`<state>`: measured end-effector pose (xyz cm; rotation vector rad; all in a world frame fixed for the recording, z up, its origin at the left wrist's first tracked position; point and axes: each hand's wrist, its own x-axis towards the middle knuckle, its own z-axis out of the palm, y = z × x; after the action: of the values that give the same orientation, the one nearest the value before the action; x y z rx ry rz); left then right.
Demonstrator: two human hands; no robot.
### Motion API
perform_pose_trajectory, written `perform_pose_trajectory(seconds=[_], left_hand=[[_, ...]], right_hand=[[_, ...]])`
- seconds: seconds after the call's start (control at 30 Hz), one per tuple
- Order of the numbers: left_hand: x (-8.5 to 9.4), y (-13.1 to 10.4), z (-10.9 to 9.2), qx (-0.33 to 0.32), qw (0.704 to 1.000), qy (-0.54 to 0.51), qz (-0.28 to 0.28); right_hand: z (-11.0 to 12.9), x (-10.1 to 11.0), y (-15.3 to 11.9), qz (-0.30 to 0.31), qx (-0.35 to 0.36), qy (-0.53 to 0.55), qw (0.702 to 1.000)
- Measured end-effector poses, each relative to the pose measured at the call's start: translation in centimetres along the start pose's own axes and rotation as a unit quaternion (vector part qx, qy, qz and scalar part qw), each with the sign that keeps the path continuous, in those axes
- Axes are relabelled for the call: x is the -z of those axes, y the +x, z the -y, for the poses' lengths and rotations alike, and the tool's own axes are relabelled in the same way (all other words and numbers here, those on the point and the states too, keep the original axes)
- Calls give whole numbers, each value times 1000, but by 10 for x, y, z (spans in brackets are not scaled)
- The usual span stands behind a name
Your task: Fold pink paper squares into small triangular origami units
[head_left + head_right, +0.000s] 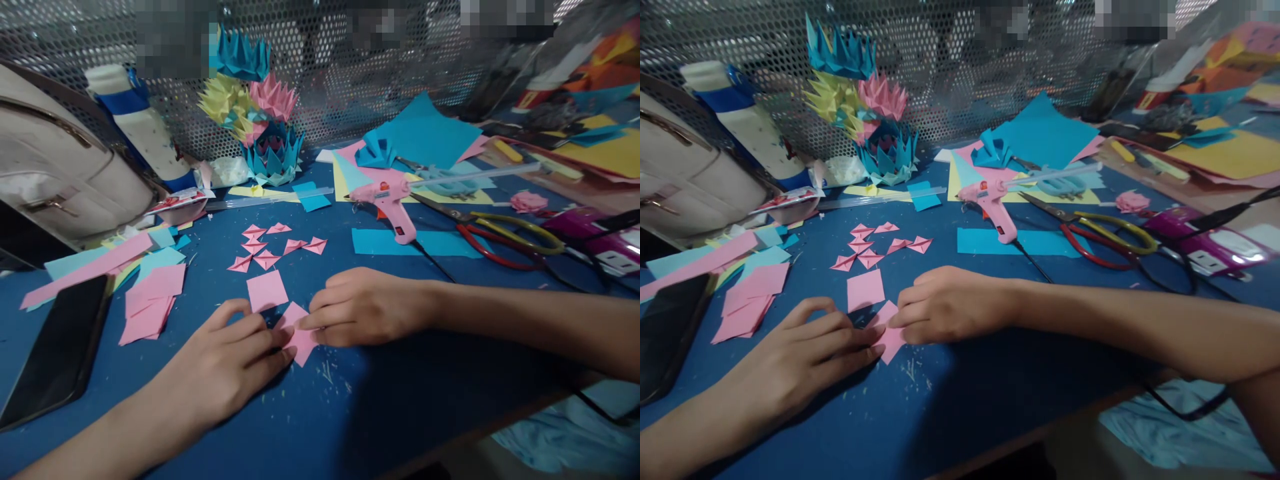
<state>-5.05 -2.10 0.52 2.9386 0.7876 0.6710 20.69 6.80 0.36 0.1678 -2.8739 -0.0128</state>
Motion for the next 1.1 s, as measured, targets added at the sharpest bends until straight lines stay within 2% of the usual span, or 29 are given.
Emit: perform_pose_trajectory(seconds=[0.2,0.4,0.6,0.8,0.9,1.1], left_hand=[[4,2,0,-9,1000,13,23],[8,7,-2,-20,999,36,23],[2,8,-16,-22,994,102,44],[2,7,-26,-15,988,138,64],[4,7,-30,-16,985,160,65],[7,6,-39,-7,978,195,66]], right_hand=[[1,2,1,-15,7,-16,1000],[4,3,3,-8,15,-44,999],[5,6,4,6,-4,-31,999],[2,6,3,-10,4,19,1000],[2,6,4,-39,19,-6,999],[9,16,14,-1,-20,-27,999]])
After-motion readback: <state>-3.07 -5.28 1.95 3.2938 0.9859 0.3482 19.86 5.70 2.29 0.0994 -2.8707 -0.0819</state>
